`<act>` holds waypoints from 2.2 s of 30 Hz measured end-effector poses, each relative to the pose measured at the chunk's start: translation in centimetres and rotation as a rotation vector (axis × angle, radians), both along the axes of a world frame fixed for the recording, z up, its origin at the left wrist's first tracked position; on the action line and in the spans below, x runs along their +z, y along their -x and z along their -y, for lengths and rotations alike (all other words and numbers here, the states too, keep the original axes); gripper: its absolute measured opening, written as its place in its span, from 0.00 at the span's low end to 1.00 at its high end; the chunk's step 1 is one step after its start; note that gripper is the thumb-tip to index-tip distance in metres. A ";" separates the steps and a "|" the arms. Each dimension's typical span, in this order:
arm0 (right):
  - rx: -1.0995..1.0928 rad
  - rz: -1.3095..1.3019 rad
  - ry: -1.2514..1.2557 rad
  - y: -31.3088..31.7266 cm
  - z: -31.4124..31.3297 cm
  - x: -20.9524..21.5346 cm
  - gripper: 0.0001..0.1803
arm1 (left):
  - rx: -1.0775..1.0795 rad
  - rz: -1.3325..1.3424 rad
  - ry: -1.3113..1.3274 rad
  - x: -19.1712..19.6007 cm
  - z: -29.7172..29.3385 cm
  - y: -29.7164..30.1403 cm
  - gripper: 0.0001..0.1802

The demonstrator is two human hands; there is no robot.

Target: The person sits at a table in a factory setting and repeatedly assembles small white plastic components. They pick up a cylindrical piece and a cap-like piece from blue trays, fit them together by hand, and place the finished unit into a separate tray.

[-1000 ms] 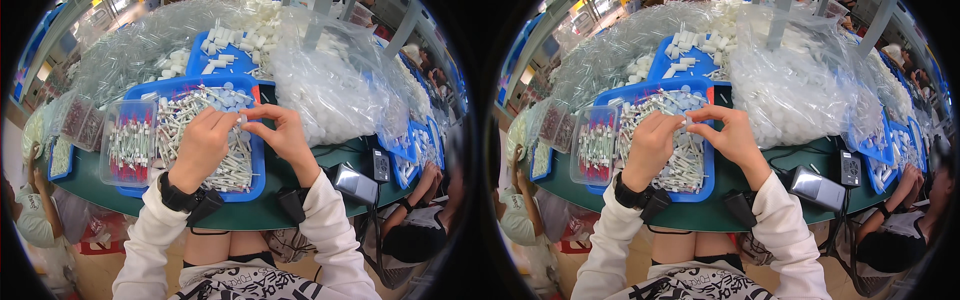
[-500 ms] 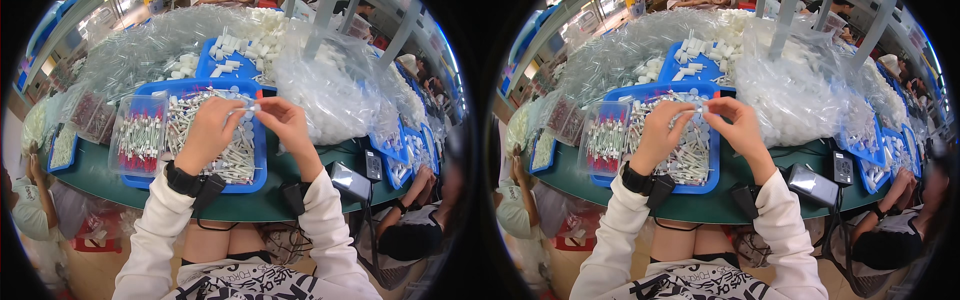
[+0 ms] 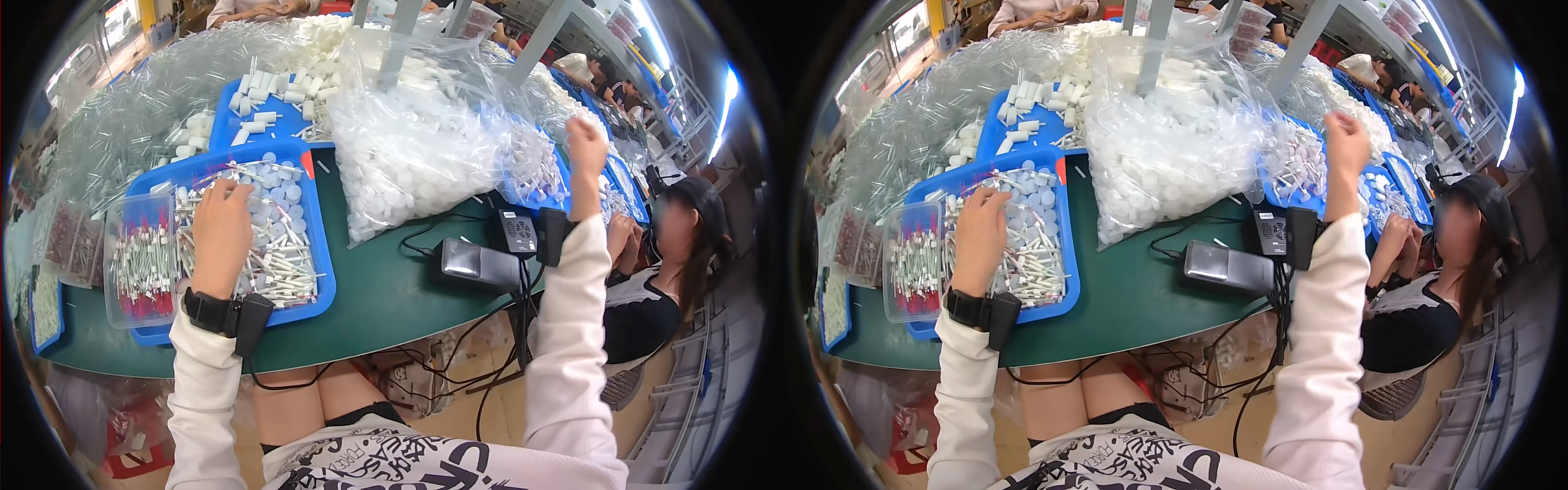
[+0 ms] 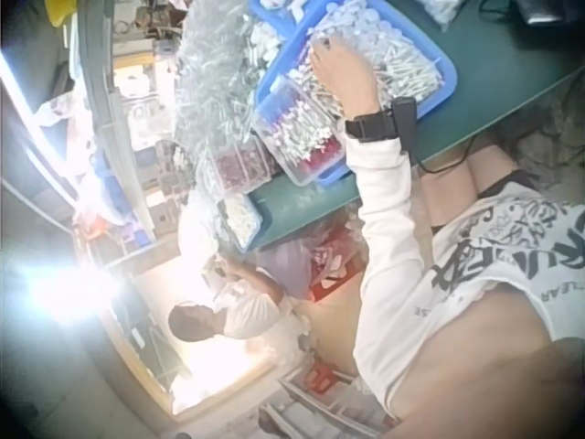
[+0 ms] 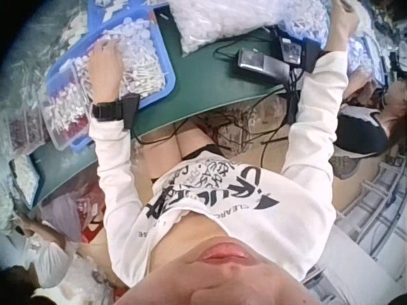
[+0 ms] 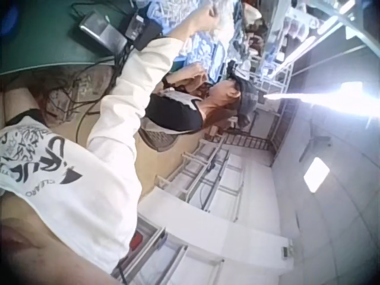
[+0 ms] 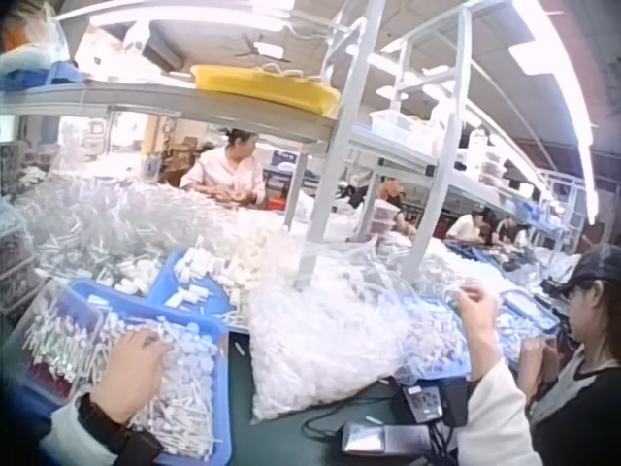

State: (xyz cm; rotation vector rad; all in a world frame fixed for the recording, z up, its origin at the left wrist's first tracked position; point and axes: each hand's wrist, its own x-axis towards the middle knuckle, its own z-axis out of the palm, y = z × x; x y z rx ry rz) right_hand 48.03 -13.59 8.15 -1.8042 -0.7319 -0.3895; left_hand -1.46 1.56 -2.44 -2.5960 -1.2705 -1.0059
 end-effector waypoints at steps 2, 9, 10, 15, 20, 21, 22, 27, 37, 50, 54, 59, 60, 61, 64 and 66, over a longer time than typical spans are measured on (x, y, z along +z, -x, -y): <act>-0.196 0.135 0.351 -1.8 -0.5 -2.5 0.20 | 0.010 0.031 0.055 0.1 -0.3 0.1 0.10; -0.221 0.340 0.628 -6.1 0.3 -4.0 0.22 | 0.070 -0.016 -0.035 0.1 -0.6 0.1 0.06; -0.205 0.393 0.474 -4.2 0.0 -3.4 0.21 | 0.097 -0.063 -0.100 0.2 -0.6 0.0 0.05; 0.227 0.383 -0.116 16.2 -1.3 2.5 0.13 | 0.203 -0.179 -0.150 0.1 -0.3 1.2 0.07; 0.755 0.305 0.283 29.8 -3.4 0.4 0.09 | 0.191 -0.193 -0.132 -0.7 -0.5 0.6 0.08; 0.809 0.266 0.396 30.6 -4.8 -1.1 0.08 | 0.183 -0.186 -0.133 -0.6 -0.5 0.3 0.08; 0.864 0.237 0.464 31.4 -6.6 -2.8 0.09 | 0.189 -0.190 -0.137 -0.6 -0.7 0.6 0.08; 0.993 0.239 0.576 31.3 -11.3 -8.2 0.08 | 0.132 -0.162 -0.114 -0.2 -0.7 0.7 0.08; 0.950 0.387 0.339 32.0 -11.2 -11.2 0.04 | -0.062 -0.050 -0.106 0.4 0.0 0.5 0.09; 0.915 0.638 0.461 31.6 -8.3 -8.8 0.09 | -0.105 0.542 0.359 2.2 0.0 0.2 0.14; 0.959 0.579 0.454 31.7 -8.3 -9.0 0.09 | -0.583 1.038 0.747 2.8 0.5 -0.4 0.14; 0.982 0.583 0.422 31.5 -8.4 -9.4 0.07 | -0.787 1.229 1.142 2.6 0.1 0.1 0.15; 0.985 0.590 0.412 31.4 -8.5 -9.5 0.07 | -0.796 1.234 1.208 2.7 0.1 0.1 0.15; 0.986 0.592 0.402 31.4 -8.7 -9.7 0.07 | -0.811 1.213 1.215 2.8 0.2 0.2 0.16; 0.998 0.359 0.259 31.5 -9.3 -9.4 0.08 | -0.812 1.117 1.209 3.1 0.4 0.2 0.17; 1.105 0.000 0.097 31.5 -9.4 -8.6 0.09 | -0.758 1.017 1.168 3.0 0.4 0.3 0.17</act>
